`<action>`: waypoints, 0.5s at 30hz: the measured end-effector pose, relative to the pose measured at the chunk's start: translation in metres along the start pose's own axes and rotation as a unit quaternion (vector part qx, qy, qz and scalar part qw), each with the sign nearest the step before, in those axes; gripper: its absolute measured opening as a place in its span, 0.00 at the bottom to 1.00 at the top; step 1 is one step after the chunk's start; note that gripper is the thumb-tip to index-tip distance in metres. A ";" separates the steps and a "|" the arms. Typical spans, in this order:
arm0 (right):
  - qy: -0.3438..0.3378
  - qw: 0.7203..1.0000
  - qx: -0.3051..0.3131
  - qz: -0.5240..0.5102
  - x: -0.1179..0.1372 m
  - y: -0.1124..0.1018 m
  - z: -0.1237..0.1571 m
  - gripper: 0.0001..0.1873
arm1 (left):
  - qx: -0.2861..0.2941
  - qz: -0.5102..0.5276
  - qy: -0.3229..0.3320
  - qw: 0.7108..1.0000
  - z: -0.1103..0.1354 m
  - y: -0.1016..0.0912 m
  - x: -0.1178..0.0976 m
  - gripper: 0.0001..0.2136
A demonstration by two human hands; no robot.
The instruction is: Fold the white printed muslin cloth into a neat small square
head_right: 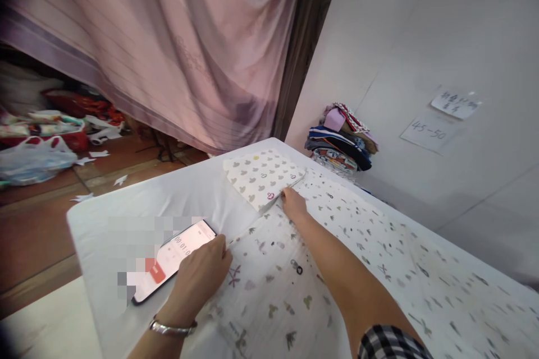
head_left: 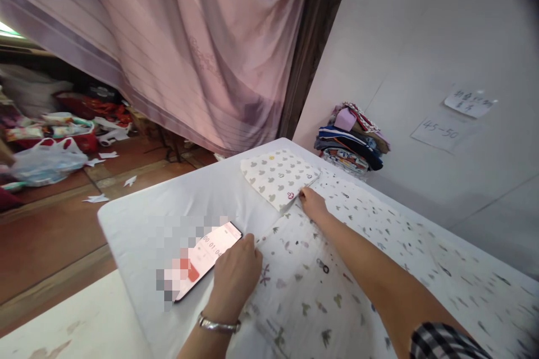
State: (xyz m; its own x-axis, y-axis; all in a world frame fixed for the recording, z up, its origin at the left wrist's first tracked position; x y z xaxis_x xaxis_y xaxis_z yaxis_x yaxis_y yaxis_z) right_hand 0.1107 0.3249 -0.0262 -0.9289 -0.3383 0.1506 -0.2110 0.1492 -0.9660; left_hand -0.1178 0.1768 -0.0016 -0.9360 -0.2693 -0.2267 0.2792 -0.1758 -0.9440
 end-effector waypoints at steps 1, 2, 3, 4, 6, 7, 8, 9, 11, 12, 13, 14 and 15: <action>0.009 1.000 -0.002 -0.004 0.001 -0.001 0.001 0.10 | 0.001 -0.001 -0.002 1.000 -0.001 0.001 0.001 0.06; 0.016 1.000 -0.005 -0.009 0.004 -0.003 0.004 0.11 | 0.001 -0.001 -0.004 1.000 -0.002 0.002 0.001 0.06; 0.017 1.000 -0.008 -0.016 0.009 -0.005 0.010 0.12 | 0.001 -0.001 -0.005 1.000 -0.002 0.003 0.002 0.06; 0.009 1.000 -0.009 -0.024 0.016 -0.007 0.018 0.15 | 0.001 -0.002 -0.005 1.000 -0.003 0.004 0.002 0.06; -0.031 0.998 -0.005 -0.047 0.038 -0.010 0.044 0.21 | 0.002 -0.007 -0.003 1.000 -0.005 0.005 0.003 0.06; -0.055 0.997 0.002 -0.057 0.052 -0.012 0.063 0.22 | 0.004 -0.010 -0.001 1.000 -0.006 0.006 0.004 0.06; -0.079 0.995 0.012 -0.066 0.068 -0.014 0.084 0.24 | 0.006 -0.013 0.001 1.000 -0.006 0.006 0.004 0.06; -0.103 0.991 0.027 -0.077 0.086 -0.015 0.106 0.24 | 0.009 -0.015 0.003 1.000 -0.007 0.007 0.004 0.07; -0.135 0.984 0.048 -0.102 0.119 -0.020 0.153 0.25 | 0.017 -0.015 0.011 1.000 -0.009 0.007 0.004 0.09; -0.155 0.979 0.061 -0.113 0.134 -0.023 0.175 0.26 | 0.023 -0.014 0.016 1.000 -0.010 0.007 0.003 0.09; -0.174 0.975 0.073 -0.121 0.147 -0.026 0.196 0.28 | 0.028 -0.014 0.018 0.999 -0.011 0.006 0.003 0.10; -0.185 0.971 0.078 -0.127 0.155 -0.029 0.216 0.30 | 0.033 -0.014 0.020 0.999 -0.012 0.006 0.003 0.11; -0.190 0.970 0.080 -0.128 0.159 -0.033 0.234 0.31 | 0.035 -0.014 0.020 0.999 -0.014 0.005 0.002 0.12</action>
State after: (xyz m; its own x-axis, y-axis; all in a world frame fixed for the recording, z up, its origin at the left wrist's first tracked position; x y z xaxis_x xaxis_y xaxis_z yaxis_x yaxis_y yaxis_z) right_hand 0.0407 0.0486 -0.0193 -0.6668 -0.6679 0.3307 -0.3421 -0.1199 -0.9320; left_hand -0.1217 0.1882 -0.0098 -0.9512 -0.2250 -0.2110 0.2656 -0.2496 -0.9312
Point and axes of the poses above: each hand's wrist, its own z-axis away from the middle knuckle, its own y-axis out of the palm, x = y × z, the point moved 5 cm from there along -z, towards the middle knuckle, and after that the axes turned 15 degrees about -y, right-handed, at the moved point
